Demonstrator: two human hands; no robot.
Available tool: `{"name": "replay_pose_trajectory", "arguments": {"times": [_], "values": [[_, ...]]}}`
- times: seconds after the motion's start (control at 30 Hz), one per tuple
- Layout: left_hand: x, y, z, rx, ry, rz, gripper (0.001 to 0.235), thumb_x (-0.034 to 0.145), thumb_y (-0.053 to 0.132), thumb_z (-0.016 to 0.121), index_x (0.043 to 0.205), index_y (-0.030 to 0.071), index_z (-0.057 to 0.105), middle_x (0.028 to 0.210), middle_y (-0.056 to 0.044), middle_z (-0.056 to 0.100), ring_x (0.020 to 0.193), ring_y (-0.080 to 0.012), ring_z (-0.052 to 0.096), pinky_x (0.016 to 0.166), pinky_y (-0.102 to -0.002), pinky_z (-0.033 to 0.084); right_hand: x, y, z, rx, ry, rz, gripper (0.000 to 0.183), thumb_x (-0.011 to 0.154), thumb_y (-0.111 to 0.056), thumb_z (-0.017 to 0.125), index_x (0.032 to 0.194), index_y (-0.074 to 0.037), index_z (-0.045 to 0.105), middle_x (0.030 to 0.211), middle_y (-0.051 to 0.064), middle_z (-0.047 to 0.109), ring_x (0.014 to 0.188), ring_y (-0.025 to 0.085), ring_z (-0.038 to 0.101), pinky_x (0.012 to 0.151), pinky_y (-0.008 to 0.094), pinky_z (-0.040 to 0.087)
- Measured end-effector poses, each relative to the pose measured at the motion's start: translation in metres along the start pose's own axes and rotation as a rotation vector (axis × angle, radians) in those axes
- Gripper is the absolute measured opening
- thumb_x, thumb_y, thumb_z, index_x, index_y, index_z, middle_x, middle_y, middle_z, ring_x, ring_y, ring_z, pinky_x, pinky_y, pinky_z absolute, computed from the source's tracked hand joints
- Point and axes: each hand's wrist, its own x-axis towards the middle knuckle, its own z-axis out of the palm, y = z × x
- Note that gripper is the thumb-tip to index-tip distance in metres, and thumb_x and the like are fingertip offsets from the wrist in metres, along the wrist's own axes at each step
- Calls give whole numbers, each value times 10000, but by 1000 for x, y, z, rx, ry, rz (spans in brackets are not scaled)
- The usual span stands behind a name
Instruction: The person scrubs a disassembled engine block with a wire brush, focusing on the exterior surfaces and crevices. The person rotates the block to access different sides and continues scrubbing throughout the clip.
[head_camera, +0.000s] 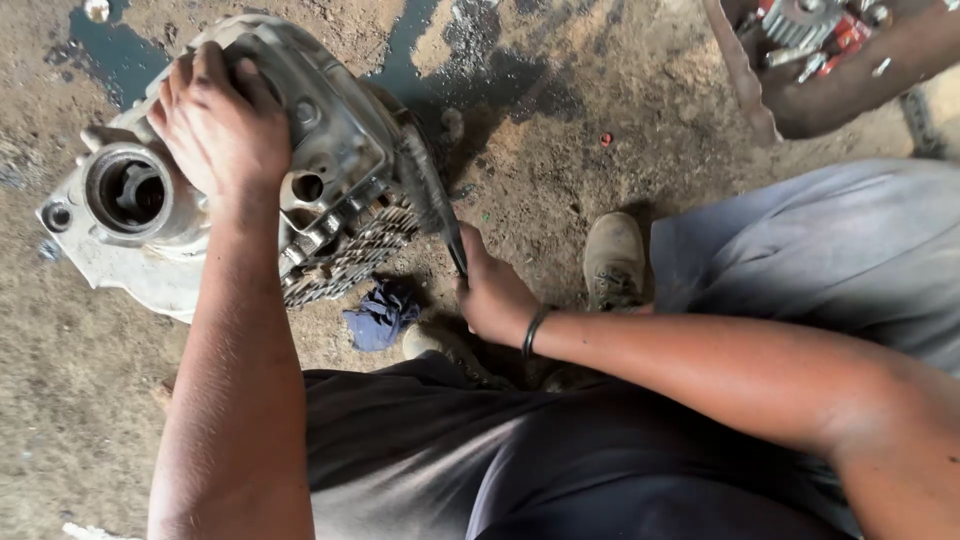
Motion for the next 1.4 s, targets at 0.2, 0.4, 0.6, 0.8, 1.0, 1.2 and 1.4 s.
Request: {"name": "replay_pose_trajectory", "arguments": {"times": [0.2, 0.4, 0.6, 0.8, 1.0, 1.2, 1.4], "values": [[-3, 8, -15, -80, -8, -30, 417, 1083, 267, 481, 1329, -20, 658, 1301, -264, 666, 1217, -400, 618, 1071, -570, 379, 128, -41, -43, -50, -3, -21, 637, 1022, -52, 509, 1560, -174, 191, 870, 104, 674, 556, 142, 630, 419, 313, 527], [-4, 13, -27, -122, -38, -48, 374, 1049, 240, 545, 1273, -35, 664, 1245, -252, 679, 1176, -402, 618, 1041, -559, 390, 42, -30, -28, -109, -23, -81, 924, 936, 69, 514, 1652, -230, 11, 1324, -20, 237, 586, 120, 602, 412, 288, 533], [-6, 10, -20, -114, 35, -5, 358, 1040, 218, 556, 1238, -58, 671, 1186, -273, 677, 1139, -414, 622, 1023, -563, 377, 78, -28, -21, -114, -41, 68, 909, 973, -6, 573, 1622, -174, -39, 796, 126, 613, 513, 143, 553, 388, 293, 464], [-9, 14, -30, -171, 11, -16, 346, 1046, 223, 564, 1232, -46, 675, 1184, -260, 674, 1159, -419, 599, 1029, -568, 369, 95, -34, -33, -4, -12, -41, 822, 963, 42, 523, 1611, -221, 91, 1008, 22, 570, 538, 145, 605, 383, 308, 543], [-5, 14, -26, -121, 24, -33, 364, 1033, 248, 578, 1233, -41, 669, 1229, -279, 660, 1190, -422, 586, 1036, -562, 354, 30, -20, -11, 14, -109, 68, 992, 922, 80, 503, 1598, -253, -142, 990, 132, 570, 518, 182, 621, 381, 329, 544], [-5, 17, -33, -121, 39, -31, 418, 1026, 259, 564, 1291, -53, 648, 1282, -318, 631, 1232, -453, 551, 1055, -582, 324, 139, -50, -48, -67, -59, 55, 832, 931, 58, 501, 1615, -161, 82, 821, 72, 646, 534, 147, 606, 416, 302, 557], [-4, 22, -39, -160, -114, -140, 431, 1062, 305, 561, 1313, -38, 633, 1316, -283, 630, 1273, -443, 542, 1112, -587, 318, 23, -19, -24, -197, -83, 102, 931, 949, -31, 573, 1629, -202, -38, 723, 52, 567, 480, 172, 550, 376, 337, 418]]}}
